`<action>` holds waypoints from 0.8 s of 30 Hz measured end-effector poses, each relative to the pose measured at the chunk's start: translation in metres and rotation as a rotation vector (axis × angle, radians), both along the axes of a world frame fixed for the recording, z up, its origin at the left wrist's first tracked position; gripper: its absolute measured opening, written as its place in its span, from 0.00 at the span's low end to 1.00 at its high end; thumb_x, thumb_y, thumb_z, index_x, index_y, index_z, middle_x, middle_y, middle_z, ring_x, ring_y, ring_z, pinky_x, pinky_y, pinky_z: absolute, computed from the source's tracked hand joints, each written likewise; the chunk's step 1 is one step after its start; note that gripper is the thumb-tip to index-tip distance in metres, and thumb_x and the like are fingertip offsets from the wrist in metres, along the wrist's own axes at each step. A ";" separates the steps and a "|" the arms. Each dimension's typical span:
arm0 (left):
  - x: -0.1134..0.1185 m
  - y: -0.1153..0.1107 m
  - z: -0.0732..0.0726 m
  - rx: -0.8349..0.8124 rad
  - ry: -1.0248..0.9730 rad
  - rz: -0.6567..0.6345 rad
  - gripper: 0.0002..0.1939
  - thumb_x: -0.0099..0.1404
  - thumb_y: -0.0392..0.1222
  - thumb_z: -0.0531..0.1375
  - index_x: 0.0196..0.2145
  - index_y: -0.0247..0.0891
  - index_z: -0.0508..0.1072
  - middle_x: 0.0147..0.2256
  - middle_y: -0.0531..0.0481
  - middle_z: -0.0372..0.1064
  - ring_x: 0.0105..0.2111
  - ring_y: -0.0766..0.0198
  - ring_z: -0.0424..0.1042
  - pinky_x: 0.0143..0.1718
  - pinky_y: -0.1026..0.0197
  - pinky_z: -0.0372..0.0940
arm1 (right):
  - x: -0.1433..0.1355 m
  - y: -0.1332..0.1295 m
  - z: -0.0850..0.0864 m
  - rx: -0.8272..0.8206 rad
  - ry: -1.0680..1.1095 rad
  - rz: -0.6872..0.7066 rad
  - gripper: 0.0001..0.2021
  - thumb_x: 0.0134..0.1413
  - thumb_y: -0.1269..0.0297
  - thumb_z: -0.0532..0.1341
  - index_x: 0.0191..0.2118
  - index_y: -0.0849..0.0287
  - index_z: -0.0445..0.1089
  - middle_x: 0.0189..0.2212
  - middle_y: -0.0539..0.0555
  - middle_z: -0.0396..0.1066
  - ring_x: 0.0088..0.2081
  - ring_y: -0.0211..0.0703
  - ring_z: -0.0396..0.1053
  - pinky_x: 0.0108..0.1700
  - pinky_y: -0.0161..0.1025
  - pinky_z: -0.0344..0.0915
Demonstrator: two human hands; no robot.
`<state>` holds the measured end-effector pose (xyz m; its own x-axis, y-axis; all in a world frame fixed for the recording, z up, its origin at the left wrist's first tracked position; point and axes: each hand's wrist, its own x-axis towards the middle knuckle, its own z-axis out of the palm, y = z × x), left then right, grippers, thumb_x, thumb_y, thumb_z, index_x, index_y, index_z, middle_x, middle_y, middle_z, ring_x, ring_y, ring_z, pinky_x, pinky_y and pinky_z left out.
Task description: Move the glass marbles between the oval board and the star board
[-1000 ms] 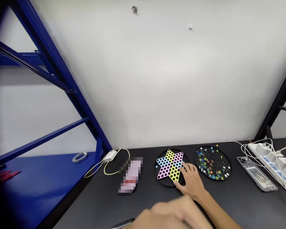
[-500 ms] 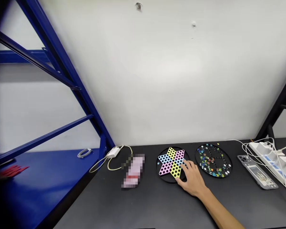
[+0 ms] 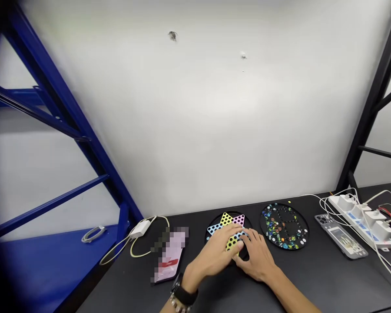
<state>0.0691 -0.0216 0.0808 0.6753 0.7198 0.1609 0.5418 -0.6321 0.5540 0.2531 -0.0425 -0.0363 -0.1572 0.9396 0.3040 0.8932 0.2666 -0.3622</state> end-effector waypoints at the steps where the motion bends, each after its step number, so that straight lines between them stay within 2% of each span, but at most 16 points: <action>1: -0.008 0.013 -0.022 -0.003 0.077 0.136 0.23 0.72 0.54 0.55 0.60 0.44 0.70 0.62 0.43 0.67 0.63 0.45 0.64 0.66 0.37 0.56 | -0.001 -0.001 0.002 -0.030 -0.006 0.012 0.27 0.57 0.49 0.61 0.60 0.52 0.69 0.64 0.57 0.66 0.65 0.59 0.60 0.64 0.53 0.59; 3: -0.028 0.032 -0.064 0.032 0.195 0.326 0.25 0.70 0.53 0.57 0.61 0.44 0.69 0.65 0.42 0.63 0.66 0.43 0.59 0.67 0.32 0.50 | -0.002 -0.002 0.006 -0.097 -0.020 0.024 0.31 0.56 0.47 0.61 0.63 0.54 0.66 0.67 0.59 0.61 0.68 0.62 0.55 0.66 0.57 0.55; 5: -0.047 0.041 -0.096 0.071 0.181 0.374 0.27 0.70 0.54 0.56 0.64 0.46 0.66 0.67 0.45 0.59 0.68 0.45 0.56 0.68 0.32 0.47 | -0.002 -0.002 0.007 -0.139 -0.030 0.027 0.34 0.57 0.46 0.60 0.66 0.53 0.63 0.69 0.58 0.57 0.69 0.62 0.52 0.68 0.58 0.52; 6: -0.054 0.042 -0.107 0.083 0.160 0.376 0.27 0.70 0.55 0.56 0.64 0.47 0.65 0.68 0.46 0.58 0.68 0.45 0.55 0.68 0.32 0.47 | -0.002 -0.002 0.007 -0.149 -0.032 0.026 0.34 0.58 0.45 0.59 0.67 0.53 0.61 0.70 0.57 0.55 0.70 0.62 0.50 0.68 0.58 0.52; 8: -0.061 0.040 -0.119 0.096 0.107 0.379 0.26 0.71 0.54 0.56 0.64 0.48 0.65 0.68 0.47 0.58 0.68 0.46 0.56 0.68 0.34 0.50 | -0.002 -0.001 0.007 -0.164 -0.035 0.023 0.34 0.59 0.45 0.58 0.68 0.52 0.60 0.71 0.56 0.53 0.71 0.61 0.49 0.68 0.57 0.51; 11: -0.061 0.037 -0.122 0.089 0.062 0.386 0.24 0.71 0.52 0.56 0.62 0.48 0.68 0.67 0.48 0.60 0.67 0.47 0.57 0.67 0.37 0.55 | 0.000 0.000 0.005 -0.180 -0.031 0.014 0.33 0.60 0.45 0.57 0.68 0.52 0.60 0.71 0.55 0.53 0.71 0.59 0.48 0.69 0.55 0.51; 14: -0.058 0.037 -0.120 0.081 0.062 0.388 0.24 0.71 0.51 0.55 0.63 0.48 0.67 0.67 0.48 0.59 0.68 0.48 0.56 0.67 0.38 0.54 | 0.001 0.000 0.002 -0.186 0.002 0.020 0.32 0.61 0.44 0.56 0.67 0.52 0.60 0.71 0.55 0.53 0.71 0.58 0.48 0.68 0.55 0.51; 19: -0.058 0.036 -0.119 0.081 0.054 0.387 0.23 0.71 0.51 0.55 0.62 0.48 0.67 0.67 0.48 0.60 0.68 0.48 0.56 0.67 0.39 0.55 | 0.011 0.000 0.006 -0.037 0.043 -0.053 0.23 0.62 0.52 0.56 0.59 0.55 0.68 0.65 0.60 0.63 0.65 0.57 0.58 0.64 0.55 0.58; 21: -0.058 0.036 -0.118 0.077 0.051 0.388 0.23 0.71 0.51 0.55 0.62 0.48 0.67 0.67 0.49 0.60 0.68 0.49 0.56 0.67 0.39 0.55 | 0.030 0.001 0.010 0.049 0.030 -0.098 0.19 0.62 0.55 0.56 0.55 0.54 0.70 0.60 0.61 0.67 0.61 0.58 0.63 0.61 0.55 0.60; 24: -0.058 0.034 -0.117 0.079 0.047 0.391 0.23 0.71 0.50 0.55 0.61 0.47 0.68 0.67 0.48 0.60 0.67 0.48 0.57 0.67 0.39 0.55 | 0.082 0.001 0.012 0.073 -0.007 -0.196 0.16 0.64 0.57 0.51 0.49 0.54 0.71 0.54 0.60 0.72 0.54 0.57 0.68 0.54 0.54 0.65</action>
